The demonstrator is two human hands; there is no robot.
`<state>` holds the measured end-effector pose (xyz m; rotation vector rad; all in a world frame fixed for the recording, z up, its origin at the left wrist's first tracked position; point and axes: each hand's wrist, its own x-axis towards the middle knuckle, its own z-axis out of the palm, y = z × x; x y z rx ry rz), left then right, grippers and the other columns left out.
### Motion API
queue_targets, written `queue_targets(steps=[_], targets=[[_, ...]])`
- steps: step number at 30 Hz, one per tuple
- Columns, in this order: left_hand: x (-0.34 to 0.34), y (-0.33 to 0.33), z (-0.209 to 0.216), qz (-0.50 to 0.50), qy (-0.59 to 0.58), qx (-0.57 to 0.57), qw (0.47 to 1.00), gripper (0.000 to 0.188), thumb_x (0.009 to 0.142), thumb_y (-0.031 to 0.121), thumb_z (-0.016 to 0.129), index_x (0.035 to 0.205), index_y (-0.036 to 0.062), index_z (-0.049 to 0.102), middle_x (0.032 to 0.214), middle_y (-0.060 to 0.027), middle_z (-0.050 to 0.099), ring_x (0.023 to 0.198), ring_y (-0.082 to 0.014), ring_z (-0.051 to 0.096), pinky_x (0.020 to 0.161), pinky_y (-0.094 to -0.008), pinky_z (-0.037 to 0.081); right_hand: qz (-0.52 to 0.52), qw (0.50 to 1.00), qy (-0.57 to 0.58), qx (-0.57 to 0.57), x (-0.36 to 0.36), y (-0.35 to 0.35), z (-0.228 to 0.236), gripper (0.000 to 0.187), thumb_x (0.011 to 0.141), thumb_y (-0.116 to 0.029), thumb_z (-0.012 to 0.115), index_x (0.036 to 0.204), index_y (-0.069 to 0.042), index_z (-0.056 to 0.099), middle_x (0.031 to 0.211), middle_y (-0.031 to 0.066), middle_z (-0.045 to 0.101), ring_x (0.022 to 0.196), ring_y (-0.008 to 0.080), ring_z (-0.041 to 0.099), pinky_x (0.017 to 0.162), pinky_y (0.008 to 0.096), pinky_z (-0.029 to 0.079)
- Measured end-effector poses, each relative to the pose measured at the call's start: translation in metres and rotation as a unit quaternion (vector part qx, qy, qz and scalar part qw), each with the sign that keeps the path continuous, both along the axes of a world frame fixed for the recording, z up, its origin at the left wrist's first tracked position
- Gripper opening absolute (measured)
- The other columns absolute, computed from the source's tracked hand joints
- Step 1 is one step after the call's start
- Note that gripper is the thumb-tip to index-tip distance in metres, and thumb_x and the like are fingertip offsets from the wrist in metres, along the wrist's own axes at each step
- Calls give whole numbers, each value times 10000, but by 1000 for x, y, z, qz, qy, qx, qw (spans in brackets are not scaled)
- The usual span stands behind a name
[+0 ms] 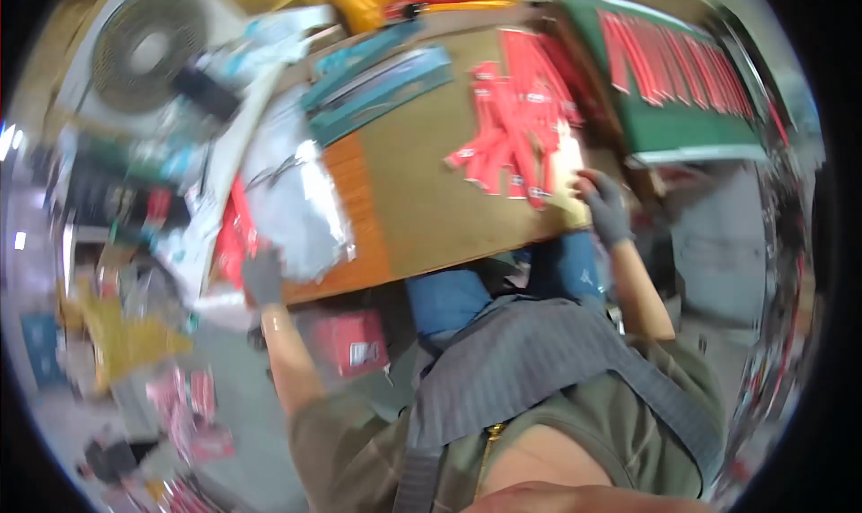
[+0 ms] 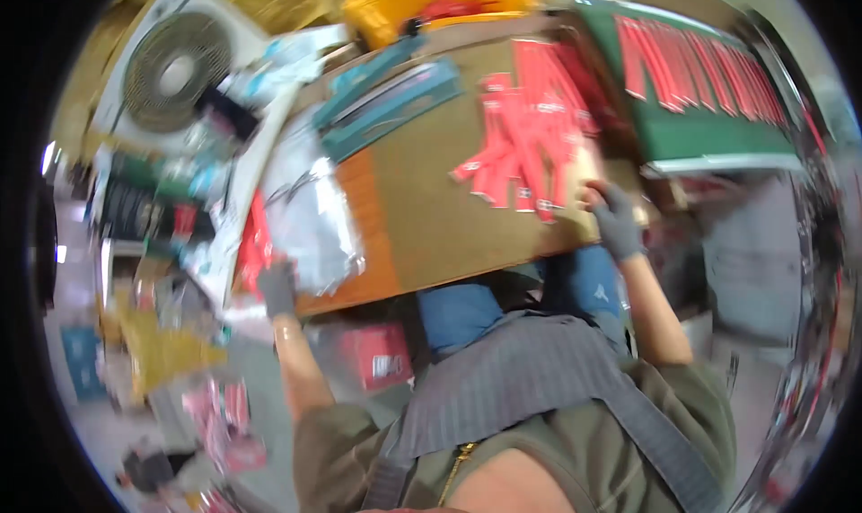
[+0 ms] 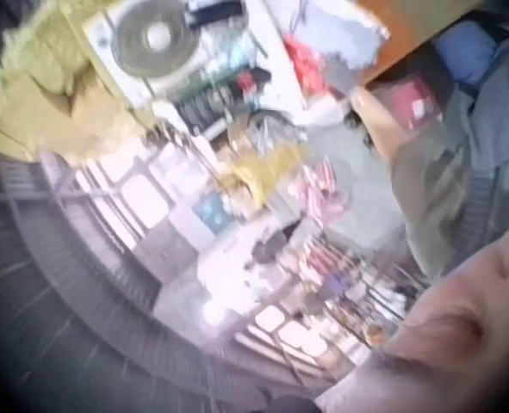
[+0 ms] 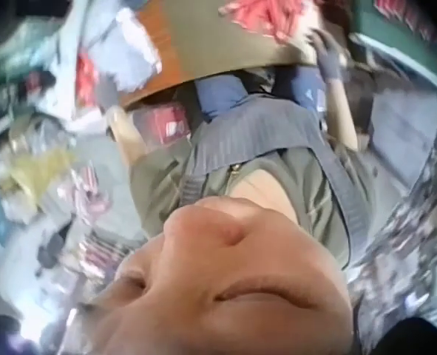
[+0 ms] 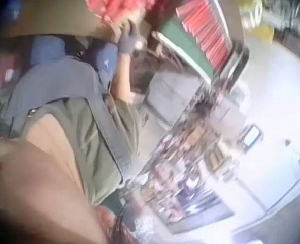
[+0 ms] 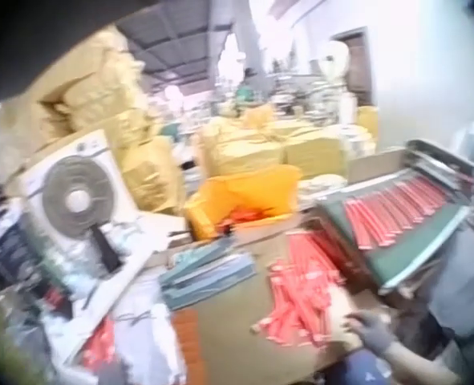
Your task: Assembling red plastic ribbons into decorative bows and packaging them into plastic bags.
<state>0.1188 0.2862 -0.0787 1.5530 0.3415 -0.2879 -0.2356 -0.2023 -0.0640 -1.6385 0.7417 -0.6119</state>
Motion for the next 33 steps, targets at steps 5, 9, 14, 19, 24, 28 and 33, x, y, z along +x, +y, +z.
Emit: queue_targets(steps=[5, 9, 14, 19, 24, 28, 33], targets=[[-112, -110, 18, -104, -23, 80, 991, 280, 904, 283, 559, 914, 16, 642, 701, -49, 638, 538, -95, 555, 513, -219, 442, -6, 971, 128, -203, 25, 48, 14, 305, 848, -259, 597, 1049, -31, 617, 975, 128, 645, 890, 229, 624, 796, 333, 479], [-114, -211, 19, -336, -310, 343, 821, 431, 910, 354, 517, 1074, -39, 582, 952, -204, 653, 778, -322, 629, 704, -360, 513, -43, 927, 149, -340, 23, 52, 1, 441, 819, -349, 600, 1089, -2, 562, 1129, 220, 545, 1024, 375, 536, 871, 422, 437], [-92, -316, -16, -398, -481, 354, 696, 567, 893, 380, 516, 1244, -60, 454, 1263, -298, 466, 1141, -438, 473, 975, -461, 379, -18, 922, 216, -319, 45, 44, -8, 657, 833, -439, 539, 1248, 56, 422, 1175, 303, 486, 1092, 424, 480, 965, 450, 365], [-114, -402, -53, -479, -595, 404, 504, 612, 907, 364, 469, 1325, -70, 366, 1336, -305, 399, 1237, -415, 404, 1039, -437, 324, 20, 936, 175, -304, 112, 25, -45, 610, 843, -388, 541, 1253, 48, 423, 1155, 280, 513, 1080, 412, 492, 942, 443, 381], [-129, -425, -14, -416, -268, 133, 859, 608, 907, 336, 462, 1341, -70, 339, 1315, -290, 433, 1222, -403, 422, 1011, -392, 360, -30, 998, -40, -42, 102, -17, -31, 437, 863, -312, 572, 1194, -29, 531, 1154, 224, 570, 1028, 360, 577, 894, 391, 451], [-106, -391, -52, -372, -389, 248, 805, 580, 899, 365, 494, 1291, -58, 425, 1285, -265, 476, 1226, -386, 426, 1014, -420, 351, -28, 973, 50, -222, 32, -8, -18, 444, 817, -284, 629, 1161, -22, 530, 1096, 191, 577, 1008, 339, 565, 892, 385, 442], [-129, -422, -48, -357, -484, 305, 738, 536, 913, 393, 467, 1205, -54, 513, 1260, -241, 508, 1224, -373, 426, 1040, -432, 314, 74, 909, 42, -408, -1, 24, -34, 505, 791, -374, 623, 1146, -28, 528, 1154, 176, 523, 1103, 369, 471, 988, 467, 339]])
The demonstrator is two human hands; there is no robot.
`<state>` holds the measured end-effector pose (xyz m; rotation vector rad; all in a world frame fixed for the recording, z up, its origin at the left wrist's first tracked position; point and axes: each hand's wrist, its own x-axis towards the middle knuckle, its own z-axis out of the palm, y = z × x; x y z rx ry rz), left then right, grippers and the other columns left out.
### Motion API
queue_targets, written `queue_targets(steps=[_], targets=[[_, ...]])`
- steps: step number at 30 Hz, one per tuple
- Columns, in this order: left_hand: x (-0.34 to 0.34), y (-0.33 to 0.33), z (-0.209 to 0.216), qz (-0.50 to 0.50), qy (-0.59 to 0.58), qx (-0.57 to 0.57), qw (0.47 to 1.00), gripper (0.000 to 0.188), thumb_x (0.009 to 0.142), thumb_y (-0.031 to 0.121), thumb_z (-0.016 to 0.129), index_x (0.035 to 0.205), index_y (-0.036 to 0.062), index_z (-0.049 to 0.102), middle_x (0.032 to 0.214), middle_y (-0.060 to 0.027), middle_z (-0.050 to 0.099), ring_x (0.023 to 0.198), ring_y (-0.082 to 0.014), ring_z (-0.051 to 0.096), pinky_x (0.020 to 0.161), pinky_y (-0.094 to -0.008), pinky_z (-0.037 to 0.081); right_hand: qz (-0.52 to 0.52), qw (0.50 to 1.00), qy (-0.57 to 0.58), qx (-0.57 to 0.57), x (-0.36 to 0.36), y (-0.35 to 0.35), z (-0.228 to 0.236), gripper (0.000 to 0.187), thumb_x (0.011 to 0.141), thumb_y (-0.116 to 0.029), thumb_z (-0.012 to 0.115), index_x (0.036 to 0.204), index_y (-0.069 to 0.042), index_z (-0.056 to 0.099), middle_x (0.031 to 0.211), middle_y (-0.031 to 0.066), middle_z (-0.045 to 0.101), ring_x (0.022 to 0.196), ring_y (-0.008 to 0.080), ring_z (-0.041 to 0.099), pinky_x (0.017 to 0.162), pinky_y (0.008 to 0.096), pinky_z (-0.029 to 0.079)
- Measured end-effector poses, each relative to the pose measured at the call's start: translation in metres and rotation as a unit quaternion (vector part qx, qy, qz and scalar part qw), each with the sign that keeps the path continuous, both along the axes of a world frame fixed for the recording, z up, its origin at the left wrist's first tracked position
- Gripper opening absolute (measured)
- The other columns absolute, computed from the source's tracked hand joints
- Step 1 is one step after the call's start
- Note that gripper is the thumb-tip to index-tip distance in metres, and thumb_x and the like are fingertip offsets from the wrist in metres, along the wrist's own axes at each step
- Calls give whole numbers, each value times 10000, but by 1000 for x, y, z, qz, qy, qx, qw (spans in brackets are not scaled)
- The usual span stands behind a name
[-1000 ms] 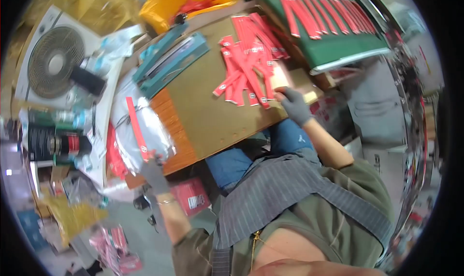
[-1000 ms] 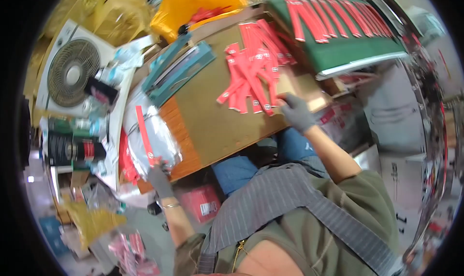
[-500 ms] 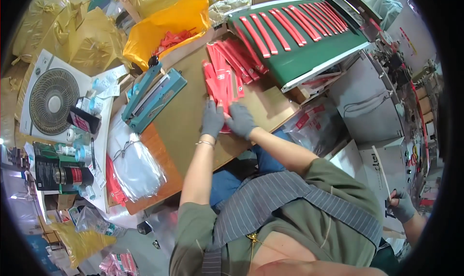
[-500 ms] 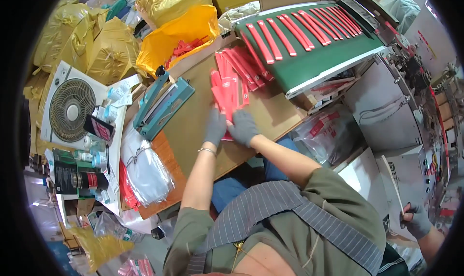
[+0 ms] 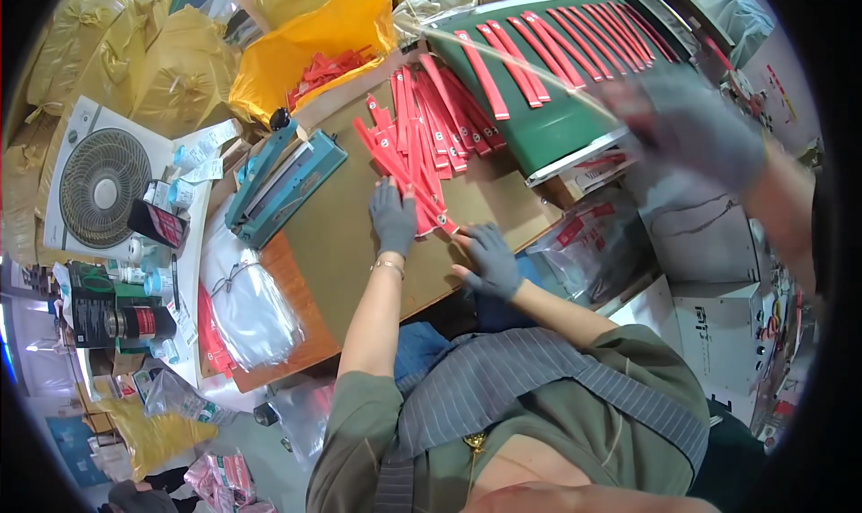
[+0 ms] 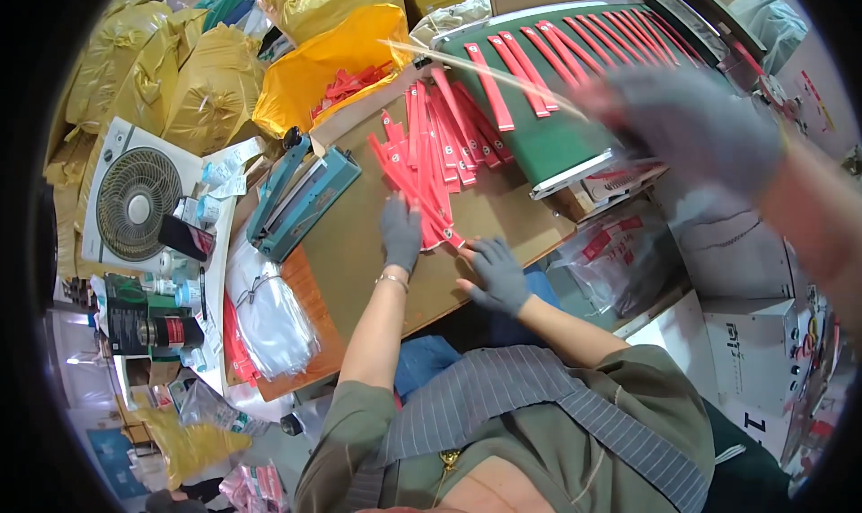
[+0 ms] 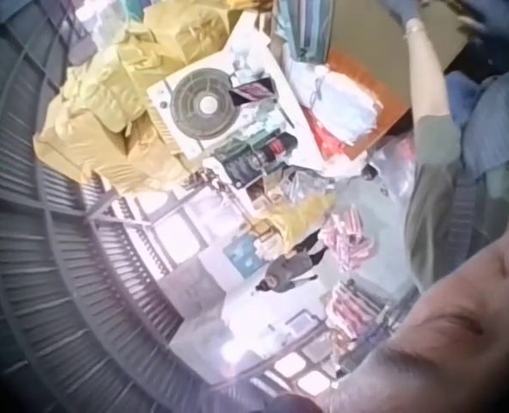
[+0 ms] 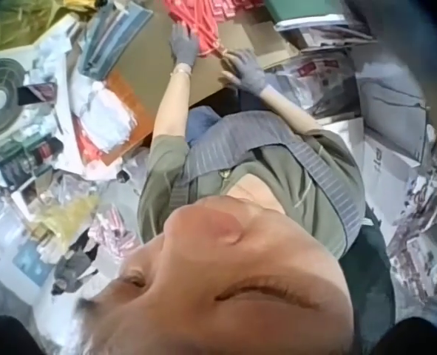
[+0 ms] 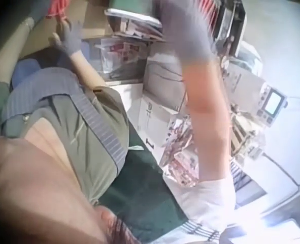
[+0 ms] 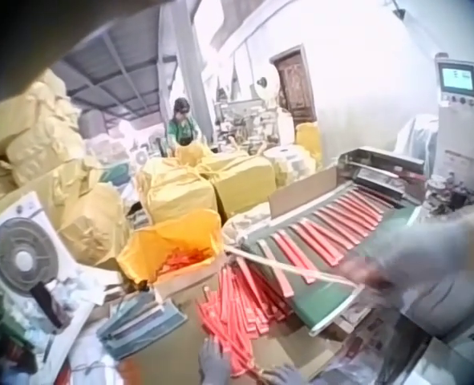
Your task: Assembling red plastic ribbons into decorative bows and packaging them into plastic bags.
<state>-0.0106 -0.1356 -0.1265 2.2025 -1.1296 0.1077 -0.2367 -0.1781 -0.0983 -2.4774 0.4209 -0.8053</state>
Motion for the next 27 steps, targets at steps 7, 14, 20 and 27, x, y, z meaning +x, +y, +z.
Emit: queue_targets(steps=[7, 14, 20, 27], targets=[[9, 9, 30, 2, 161, -36, 986, 494, 912, 374, 502, 1210, -20, 521, 1167, -229, 567, 1105, -352, 529, 945, -390, 413, 13, 995, -57, 85, 46, -27, 5, 312, 821, -274, 584, 1055, -68, 582, 1021, 160, 570, 945, 345, 536, 821, 422, 443], [38, 208, 45, 146, 172, -95, 970, 262, 910, 208, 560, 1045, -9, 618, 947, -99, 658, 815, -162, 626, 719, -301, 499, 37, 997, -40, 46, -22, -21, 14, 49, 812, -66, 609, 853, -40, 601, 1021, 140, 616, 943, 309, 583, 850, 381, 449], [74, 366, 46, 285, -58, 5, 957, 248, 837, 234, 610, 924, 3, 636, 783, -133, 649, 711, -249, 609, 662, -343, 473, -6, 998, -33, 51, 5, -8, 13, 94, 798, -100, 628, 875, -49, 607, 951, 117, 613, 907, 286, 577, 816, 360, 454], [105, 402, 83, 209, 223, 58, 951, 253, 822, 247, 605, 824, -2, 646, 710, -121, 629, 697, -226, 618, 636, -341, 460, -20, 994, -18, 104, 14, -3, 6, 122, 820, -129, 625, 894, -34, 604, 948, 121, 600, 905, 268, 578, 821, 343, 449]])
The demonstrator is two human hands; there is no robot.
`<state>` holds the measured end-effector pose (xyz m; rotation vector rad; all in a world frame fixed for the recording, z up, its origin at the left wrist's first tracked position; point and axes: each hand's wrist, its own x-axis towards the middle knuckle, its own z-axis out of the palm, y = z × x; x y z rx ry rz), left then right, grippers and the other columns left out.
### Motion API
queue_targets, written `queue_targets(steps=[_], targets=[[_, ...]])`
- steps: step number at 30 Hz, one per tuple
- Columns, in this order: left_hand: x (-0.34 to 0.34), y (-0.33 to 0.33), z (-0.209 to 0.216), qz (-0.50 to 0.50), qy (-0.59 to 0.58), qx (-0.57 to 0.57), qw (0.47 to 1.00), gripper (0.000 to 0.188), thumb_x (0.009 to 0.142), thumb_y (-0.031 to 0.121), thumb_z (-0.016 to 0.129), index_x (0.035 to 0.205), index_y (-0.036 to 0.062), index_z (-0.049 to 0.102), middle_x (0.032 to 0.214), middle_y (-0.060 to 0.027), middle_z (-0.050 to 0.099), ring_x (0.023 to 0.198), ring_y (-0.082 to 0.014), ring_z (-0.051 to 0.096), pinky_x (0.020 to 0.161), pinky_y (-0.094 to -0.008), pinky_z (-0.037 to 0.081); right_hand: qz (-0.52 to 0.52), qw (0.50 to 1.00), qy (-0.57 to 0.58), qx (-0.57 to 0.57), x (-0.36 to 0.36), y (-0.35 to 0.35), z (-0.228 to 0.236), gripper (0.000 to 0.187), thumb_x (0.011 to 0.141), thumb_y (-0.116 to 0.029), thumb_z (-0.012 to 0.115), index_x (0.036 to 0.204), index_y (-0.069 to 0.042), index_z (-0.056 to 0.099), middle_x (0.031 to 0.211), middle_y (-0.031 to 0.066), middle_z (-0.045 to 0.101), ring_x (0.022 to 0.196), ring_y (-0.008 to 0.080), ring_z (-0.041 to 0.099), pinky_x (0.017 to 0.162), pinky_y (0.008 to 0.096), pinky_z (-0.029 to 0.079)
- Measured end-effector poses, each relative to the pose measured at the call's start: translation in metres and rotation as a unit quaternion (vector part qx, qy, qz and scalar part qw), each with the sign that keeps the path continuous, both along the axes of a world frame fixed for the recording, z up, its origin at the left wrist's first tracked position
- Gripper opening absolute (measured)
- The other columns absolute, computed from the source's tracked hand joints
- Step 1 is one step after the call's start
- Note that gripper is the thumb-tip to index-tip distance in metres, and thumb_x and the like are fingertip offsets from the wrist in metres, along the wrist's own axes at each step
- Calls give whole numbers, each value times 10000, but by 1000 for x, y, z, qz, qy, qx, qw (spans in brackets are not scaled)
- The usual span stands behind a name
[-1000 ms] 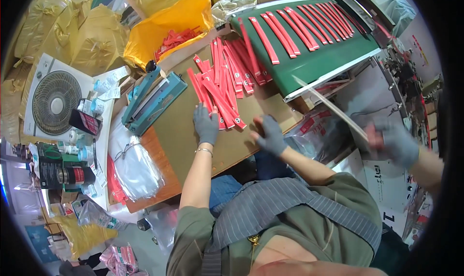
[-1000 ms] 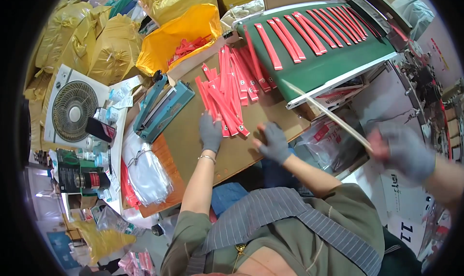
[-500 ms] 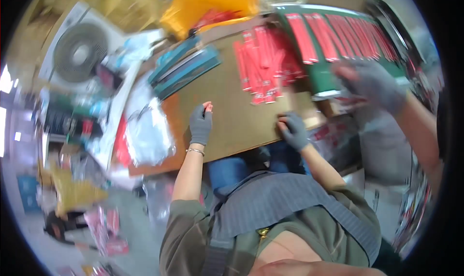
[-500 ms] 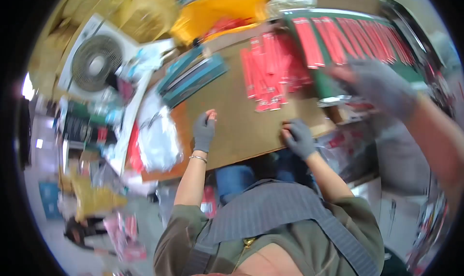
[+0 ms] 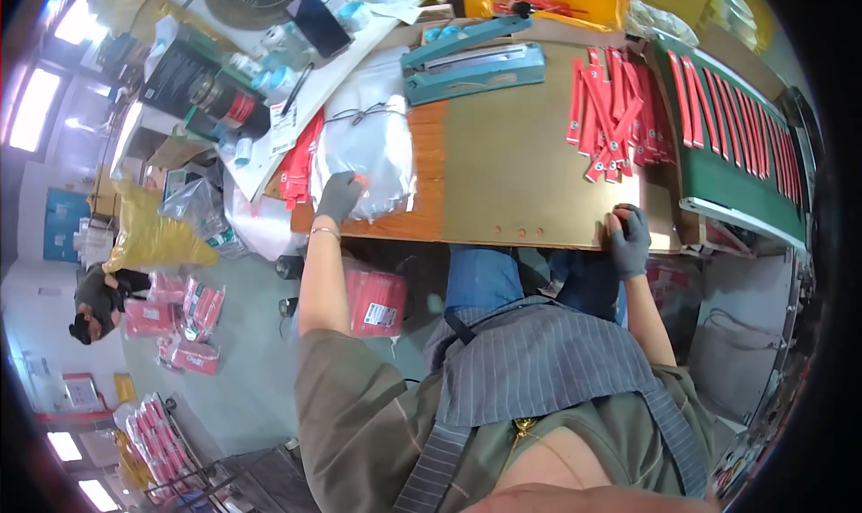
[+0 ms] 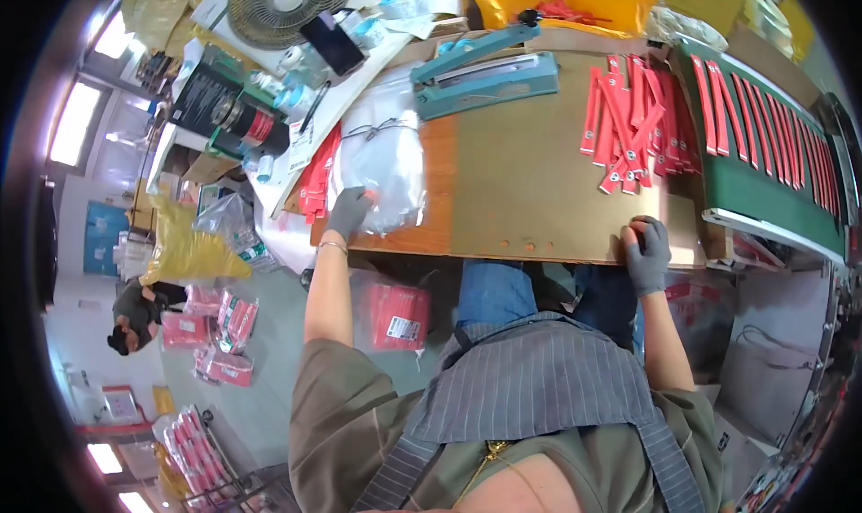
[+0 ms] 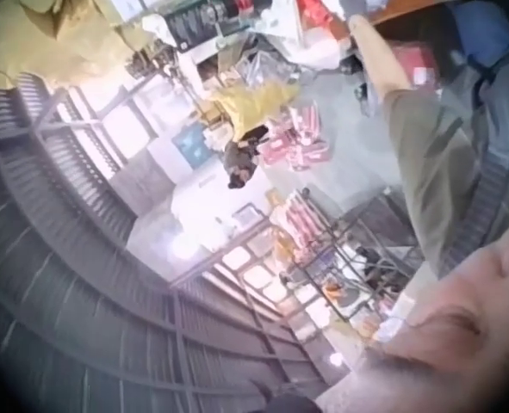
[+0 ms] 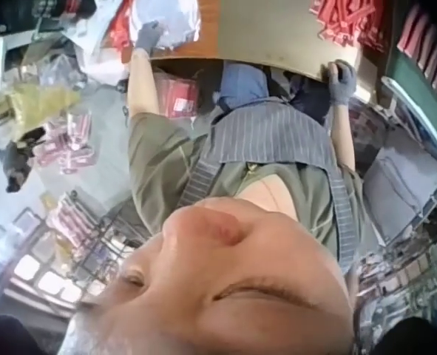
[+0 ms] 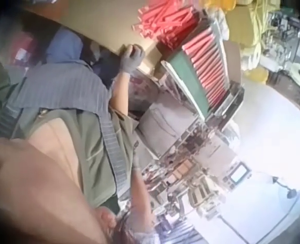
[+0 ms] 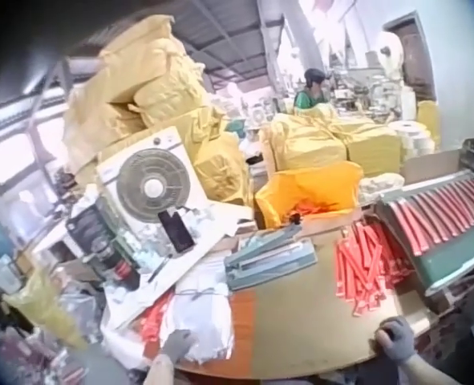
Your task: Assembling red plastic ribbons into decorative bows and packaging them into plastic bags.
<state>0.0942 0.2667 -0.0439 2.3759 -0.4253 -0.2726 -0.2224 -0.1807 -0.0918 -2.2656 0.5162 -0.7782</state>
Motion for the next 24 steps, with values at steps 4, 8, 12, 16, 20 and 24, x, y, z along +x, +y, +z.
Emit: queue_targets(steps=[4, 8, 12, 16, 20, 24], targets=[[-67, -74, 70, -15, 245, -427, 870, 157, 790, 215, 644, 774, 59, 629, 690, 5, 589, 663, -92, 545, 609, -254, 455, -50, 985, 52, 154, -5, -5, -10, 255, 903, -227, 562, 987, 8, 619, 927, 81, 622, 876, 150, 568, 807, 285, 450], [-153, -161, 51, -107, -9, -405, 908, 158, 797, 158, 620, 805, 2, 592, 729, -64, 615, 701, -150, 588, 677, -305, 471, 241, 892, -1, 384, 45, 93, 62, 317, 860, -191, 593, 1106, 7, 560, 921, 72, 605, 846, 141, 554, 770, 270, 443], [-190, -155, 54, 24, 7, -415, 909, 221, 885, 208, 533, 798, 7, 563, 711, -90, 600, 635, -162, 570, 619, -296, 460, 298, 908, 62, 286, 87, 124, 101, 95, 866, -125, 560, 894, -38, 536, 776, 4, 544, 723, 83, 507, 633, 218, 405], [-204, -146, 95, -6, 323, -588, 741, 265, 950, 273, 474, 870, 31, 544, 766, -33, 573, 637, -128, 558, 590, -239, 457, 232, 960, 23, 155, 96, 71, 77, 96, 825, -90, 558, 756, -61, 499, 705, -2, 516, 689, 85, 501, 614, 223, 406], [-212, -166, 104, -135, 380, -568, 718, 353, 928, 284, 517, 1118, -13, 532, 828, -83, 621, 718, -134, 616, 571, -243, 478, 255, 922, 83, 278, 105, 56, 38, 28, 769, -63, 564, 796, -72, 567, 736, -18, 538, 689, 84, 486, 603, 245, 417], [-183, -181, 105, -64, 299, -631, 713, 625, 890, 173, 542, 1404, -20, 244, 968, -94, 572, 860, -181, 585, 786, -338, 513, 188, 968, 52, 158, 74, 39, 67, 283, 797, -278, 670, 900, -34, 572, 750, 53, 539, 724, 141, 523, 651, 301, 445]])
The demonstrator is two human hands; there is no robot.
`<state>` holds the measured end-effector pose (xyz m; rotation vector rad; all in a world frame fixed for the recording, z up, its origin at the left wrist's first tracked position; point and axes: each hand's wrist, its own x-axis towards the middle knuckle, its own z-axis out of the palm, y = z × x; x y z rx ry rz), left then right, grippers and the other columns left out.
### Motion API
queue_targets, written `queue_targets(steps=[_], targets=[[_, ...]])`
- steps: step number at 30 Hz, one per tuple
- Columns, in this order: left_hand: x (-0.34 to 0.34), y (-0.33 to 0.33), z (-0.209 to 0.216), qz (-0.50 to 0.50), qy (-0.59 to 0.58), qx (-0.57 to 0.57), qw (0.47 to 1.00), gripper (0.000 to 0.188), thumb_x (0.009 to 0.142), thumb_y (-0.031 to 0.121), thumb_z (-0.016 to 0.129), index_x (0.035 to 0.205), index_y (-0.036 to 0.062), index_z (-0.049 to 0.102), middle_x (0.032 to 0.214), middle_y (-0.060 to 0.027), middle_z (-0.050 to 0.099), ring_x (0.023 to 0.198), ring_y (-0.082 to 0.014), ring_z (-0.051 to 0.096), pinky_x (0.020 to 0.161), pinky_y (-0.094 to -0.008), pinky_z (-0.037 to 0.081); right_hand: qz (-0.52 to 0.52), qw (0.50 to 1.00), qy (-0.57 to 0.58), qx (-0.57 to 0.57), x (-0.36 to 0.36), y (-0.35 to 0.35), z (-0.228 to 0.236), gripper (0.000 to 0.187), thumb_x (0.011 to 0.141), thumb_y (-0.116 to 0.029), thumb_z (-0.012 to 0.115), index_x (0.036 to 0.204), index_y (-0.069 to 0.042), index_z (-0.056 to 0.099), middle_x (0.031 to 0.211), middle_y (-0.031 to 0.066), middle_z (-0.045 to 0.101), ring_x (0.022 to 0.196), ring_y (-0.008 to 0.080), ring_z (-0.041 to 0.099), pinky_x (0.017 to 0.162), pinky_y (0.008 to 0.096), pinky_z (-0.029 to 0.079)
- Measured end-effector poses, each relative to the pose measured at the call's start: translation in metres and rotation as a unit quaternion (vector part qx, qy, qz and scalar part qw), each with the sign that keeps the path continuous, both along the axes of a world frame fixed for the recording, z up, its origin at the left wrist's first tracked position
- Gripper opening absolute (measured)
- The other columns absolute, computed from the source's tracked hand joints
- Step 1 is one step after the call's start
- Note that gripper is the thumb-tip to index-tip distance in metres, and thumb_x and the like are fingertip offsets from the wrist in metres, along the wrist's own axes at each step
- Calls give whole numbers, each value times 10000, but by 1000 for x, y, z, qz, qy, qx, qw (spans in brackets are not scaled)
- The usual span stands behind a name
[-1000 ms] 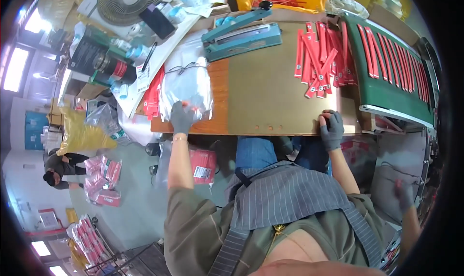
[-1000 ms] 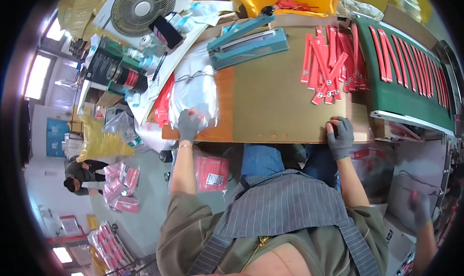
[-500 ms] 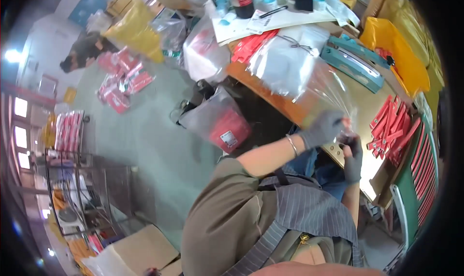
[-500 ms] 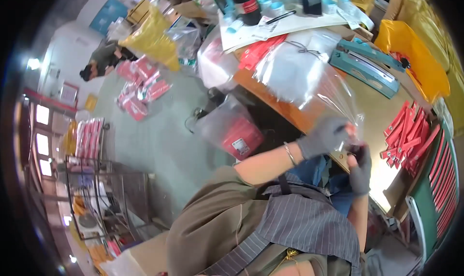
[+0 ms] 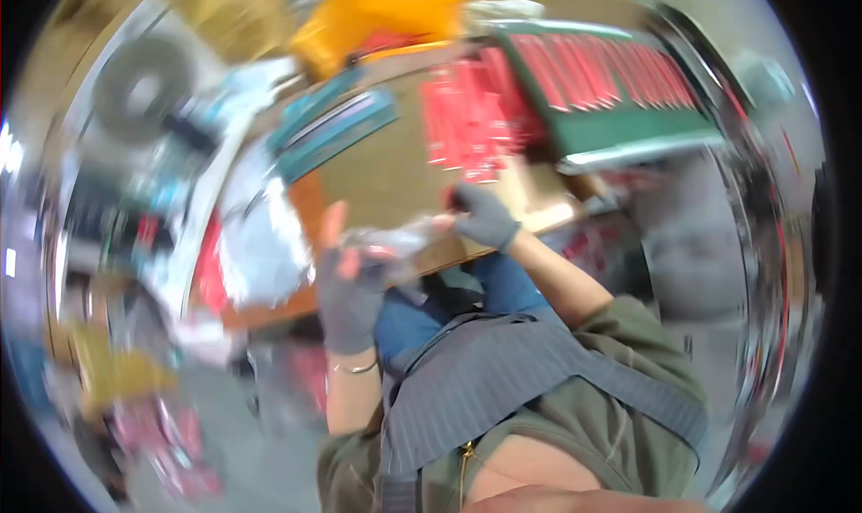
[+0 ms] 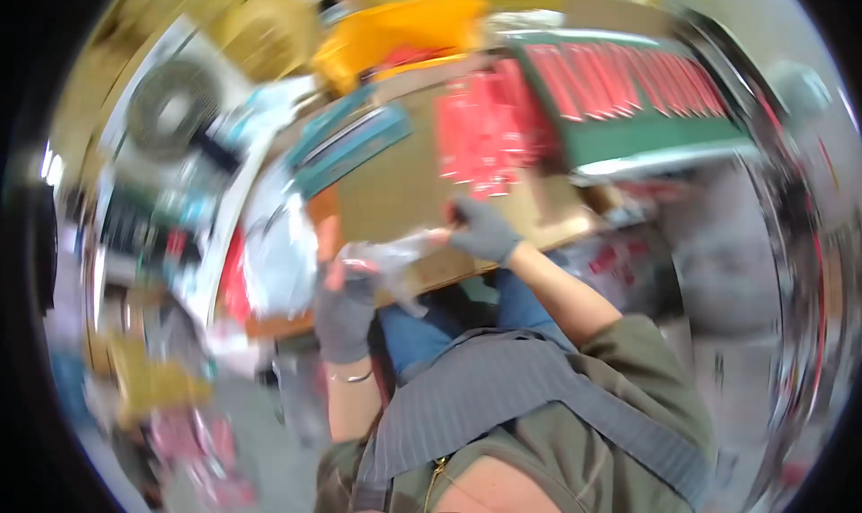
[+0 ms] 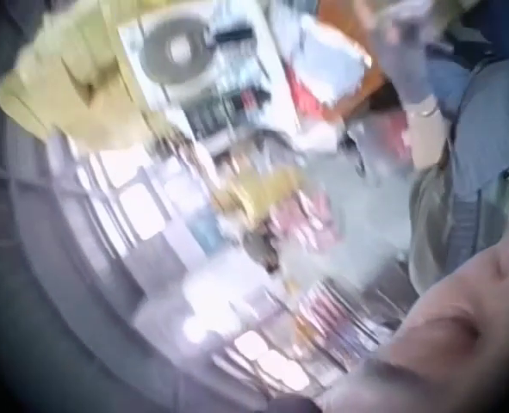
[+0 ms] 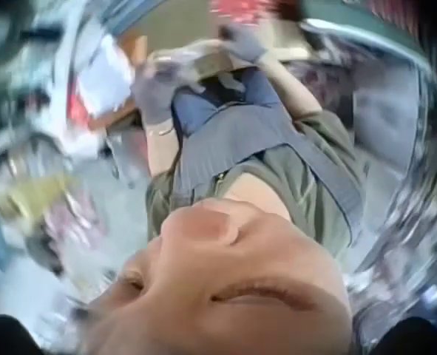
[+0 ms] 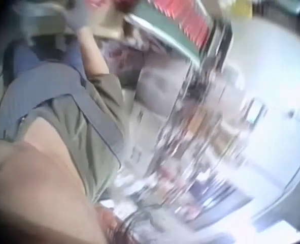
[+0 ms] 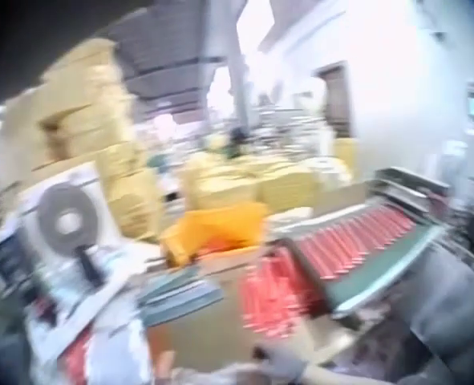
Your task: Assembling red plastic ribbons into decorative bows and packaging them into plastic bags.
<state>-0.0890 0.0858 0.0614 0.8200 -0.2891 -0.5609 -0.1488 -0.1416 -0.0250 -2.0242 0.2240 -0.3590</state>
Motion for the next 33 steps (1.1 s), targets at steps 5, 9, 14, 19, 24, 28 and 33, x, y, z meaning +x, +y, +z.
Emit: queue_targets(steps=[5, 9, 14, 19, 24, 28, 33], targets=[[69, -91, -54, 84, -283, 223, 929, 284, 907, 105, 533, 1145, -48, 561, 1083, -133, 601, 1029, -191, 572, 895, -339, 463, -140, 976, -15, -164, -105, -48, -34, 427, 797, -408, 662, 1004, -44, 582, 898, 155, 595, 856, 302, 596, 738, 371, 473], [127, -153, -137, 129, -523, 539, 647, 477, 907, 336, 544, 1164, -66, 535, 1144, -234, 576, 1067, -360, 549, 908, -408, 432, -155, 980, -46, -119, -130, -59, -14, 383, 813, -352, 653, 1044, -56, 576, 986, 149, 587, 928, 333, 577, 797, 370, 467], [125, -205, -205, 31, -463, 534, 707, 722, 893, 506, 488, 1363, -24, 350, 1416, -264, 315, 1311, -388, 311, 1081, -457, 265, -273, 914, -178, -240, -134, -120, 22, 345, 808, -294, 665, 1045, -64, 566, 1033, 128, 579, 938, 310, 572, 800, 389, 466], [90, -247, -182, 71, -494, 564, 658, 800, 841, 539, 541, 1356, -39, 342, 1392, -267, 345, 1292, -413, 320, 1079, -474, 250, -400, 831, -106, -373, -119, -189, 33, 576, 826, -425, 617, 1199, -5, 491, 1254, 228, 446, 1200, 399, 411, 1011, 464, 337], [44, -273, -139, 114, -588, 630, 494, 723, 854, 472, 534, 1340, -34, 357, 1333, -285, 400, 1230, -434, 376, 1041, -472, 288, -465, 798, 28, -383, -99, -213, 19, 812, 830, -617, 471, 1319, 25, 388, 1397, 306, 275, 1305, 457, 255, 1100, 495, 196], [69, -274, -162, 86, -545, 607, 572, 612, 908, 395, 475, 1319, -49, 385, 1278, -277, 465, 1150, -417, 459, 998, -465, 339, -446, 820, 38, -357, -96, -207, 24, 829, 825, -625, 473, 1334, 21, 368, 1390, 311, 282, 1312, 458, 244, 1102, 497, 184], [106, -264, -187, 34, -478, 466, 743, 456, 938, 275, 443, 1213, -85, 495, 1205, -255, 540, 1090, -385, 515, 958, -404, 384, -446, 825, 44, -345, -98, -204, 19, 836, 819, -625, 483, 1342, 16, 363, 1385, 309, 291, 1309, 458, 249, 1100, 498, 185]])
